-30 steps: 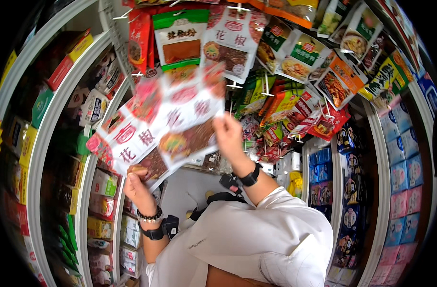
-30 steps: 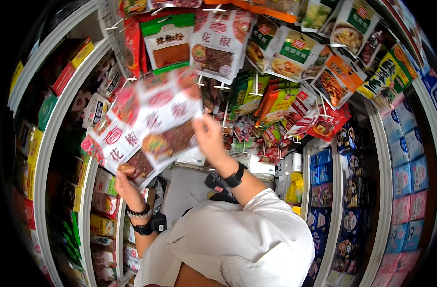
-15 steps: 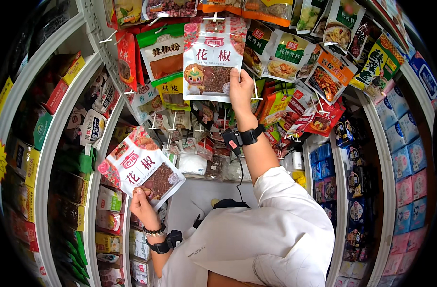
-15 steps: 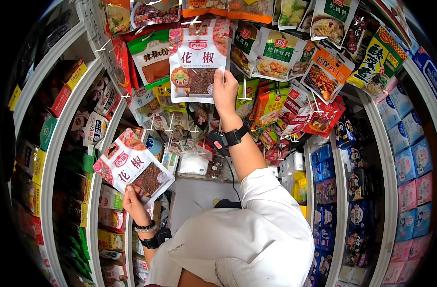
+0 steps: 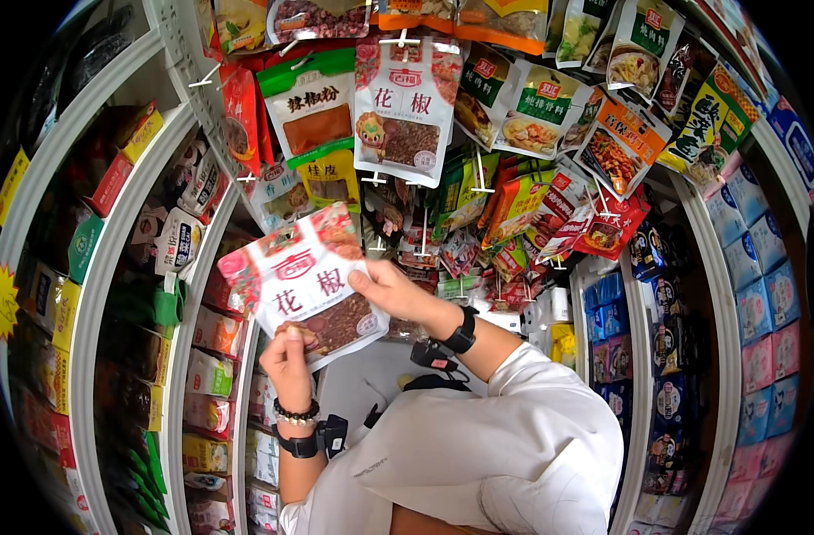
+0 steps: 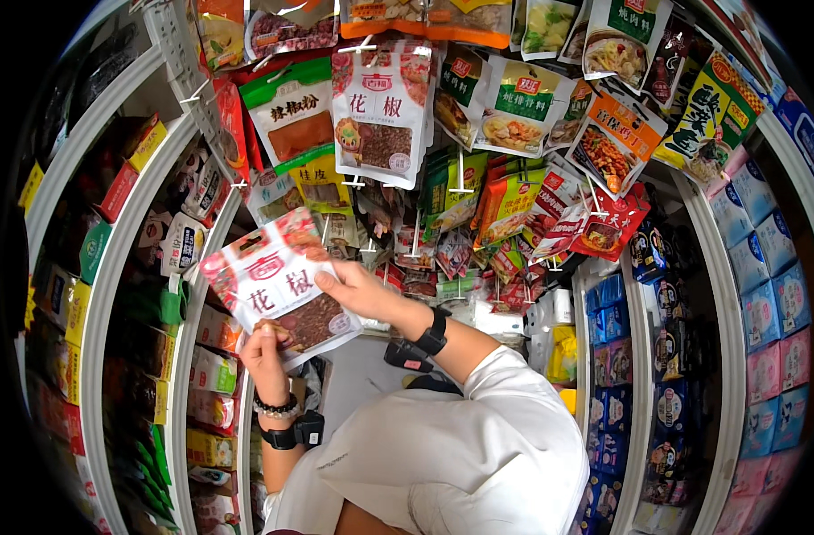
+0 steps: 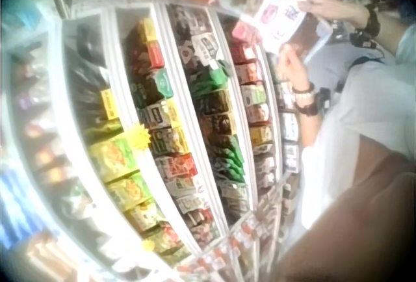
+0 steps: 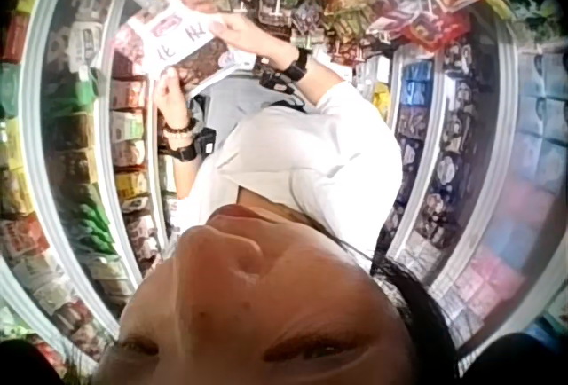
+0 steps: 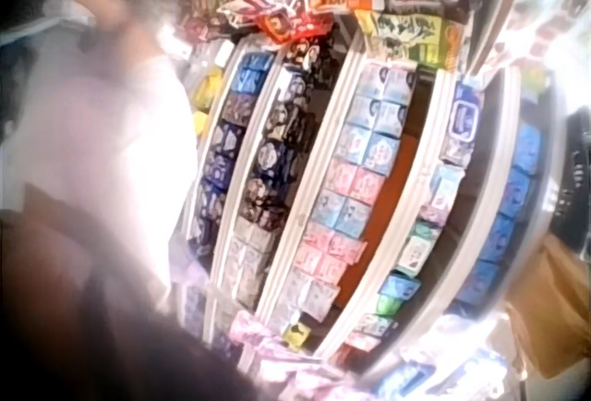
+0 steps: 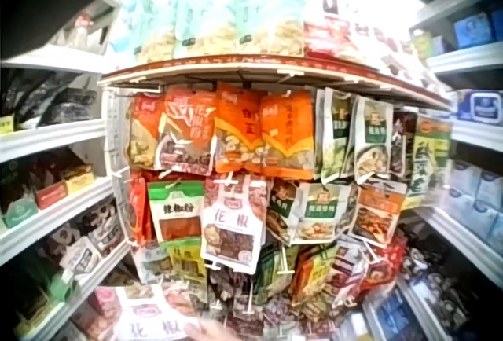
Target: The person is stocking a retail shelf with various packaged food items. They repeatedly pick up red and green packets from a lower area, examine them, and hang them on white hooks on the shelf. The person also uses a blue cloth to wipe the shelf surface and the hanging hooks between placing items.
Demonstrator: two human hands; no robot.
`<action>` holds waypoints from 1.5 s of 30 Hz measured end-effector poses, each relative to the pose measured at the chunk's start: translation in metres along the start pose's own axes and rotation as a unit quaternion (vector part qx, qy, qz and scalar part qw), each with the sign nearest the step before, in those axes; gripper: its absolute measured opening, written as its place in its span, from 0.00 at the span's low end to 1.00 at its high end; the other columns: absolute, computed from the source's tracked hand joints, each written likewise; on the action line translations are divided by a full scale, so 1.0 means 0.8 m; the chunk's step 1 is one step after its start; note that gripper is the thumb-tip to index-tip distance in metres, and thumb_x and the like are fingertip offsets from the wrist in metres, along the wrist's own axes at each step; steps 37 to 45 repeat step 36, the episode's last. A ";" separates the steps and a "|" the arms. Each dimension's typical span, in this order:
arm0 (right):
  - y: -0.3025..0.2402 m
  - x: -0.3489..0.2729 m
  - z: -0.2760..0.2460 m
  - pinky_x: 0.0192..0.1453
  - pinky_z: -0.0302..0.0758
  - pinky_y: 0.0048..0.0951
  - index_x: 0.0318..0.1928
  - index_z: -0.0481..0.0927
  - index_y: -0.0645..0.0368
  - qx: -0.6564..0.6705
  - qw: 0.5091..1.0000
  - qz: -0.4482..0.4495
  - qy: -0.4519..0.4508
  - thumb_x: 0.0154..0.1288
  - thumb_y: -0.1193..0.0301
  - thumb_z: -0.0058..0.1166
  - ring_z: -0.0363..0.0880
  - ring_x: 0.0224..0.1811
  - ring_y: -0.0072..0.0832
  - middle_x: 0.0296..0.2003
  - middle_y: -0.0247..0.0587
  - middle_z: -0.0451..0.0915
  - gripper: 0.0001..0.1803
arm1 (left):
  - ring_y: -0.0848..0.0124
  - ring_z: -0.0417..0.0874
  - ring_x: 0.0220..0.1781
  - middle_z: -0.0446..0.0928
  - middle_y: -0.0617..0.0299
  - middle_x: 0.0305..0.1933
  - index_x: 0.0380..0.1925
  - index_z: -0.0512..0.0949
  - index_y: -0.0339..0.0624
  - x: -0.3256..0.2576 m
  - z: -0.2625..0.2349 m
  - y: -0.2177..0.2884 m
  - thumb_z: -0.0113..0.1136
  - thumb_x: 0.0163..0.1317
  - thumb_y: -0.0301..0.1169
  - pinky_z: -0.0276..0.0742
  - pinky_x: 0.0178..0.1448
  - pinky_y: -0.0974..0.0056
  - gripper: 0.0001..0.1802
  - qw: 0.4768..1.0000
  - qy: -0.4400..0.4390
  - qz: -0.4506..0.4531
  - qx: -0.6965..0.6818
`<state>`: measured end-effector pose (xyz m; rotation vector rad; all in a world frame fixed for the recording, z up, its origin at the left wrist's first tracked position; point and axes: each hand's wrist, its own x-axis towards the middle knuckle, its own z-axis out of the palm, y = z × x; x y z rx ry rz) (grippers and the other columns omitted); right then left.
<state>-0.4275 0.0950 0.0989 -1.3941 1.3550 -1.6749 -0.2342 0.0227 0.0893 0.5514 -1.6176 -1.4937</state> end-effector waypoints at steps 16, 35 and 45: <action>-0.040 0.109 -0.169 0.25 0.65 0.37 0.26 0.71 0.71 -0.280 0.872 -0.169 0.365 0.66 0.55 0.42 0.60 0.17 0.44 0.14 0.55 0.66 0.27 | 0.69 0.74 0.49 0.73 0.54 0.49 0.39 0.74 0.34 -0.002 0.005 -0.032 0.50 0.62 0.25 0.69 0.54 0.67 0.08 0.998 0.063 -0.024 0.005; -0.091 0.069 -0.245 0.44 0.71 0.38 0.42 0.74 0.64 -0.440 0.733 -0.188 0.483 0.57 0.67 0.52 0.74 0.39 0.44 0.36 0.53 0.73 0.16 | 0.75 0.77 0.38 0.76 0.61 0.37 0.39 0.75 0.34 0.059 0.049 -0.018 0.50 0.62 0.26 0.70 0.45 0.72 0.09 0.996 -0.063 -0.035 0.061; -0.091 0.066 -0.263 0.48 0.69 0.38 0.47 0.72 0.63 -0.444 0.731 -0.174 0.489 0.57 0.66 0.53 0.73 0.43 0.43 0.43 0.55 0.70 0.19 | 0.74 0.77 0.40 0.76 0.60 0.41 0.41 0.75 0.34 0.069 0.059 -0.016 0.51 0.62 0.27 0.70 0.48 0.72 0.10 0.994 -0.085 -0.023 0.063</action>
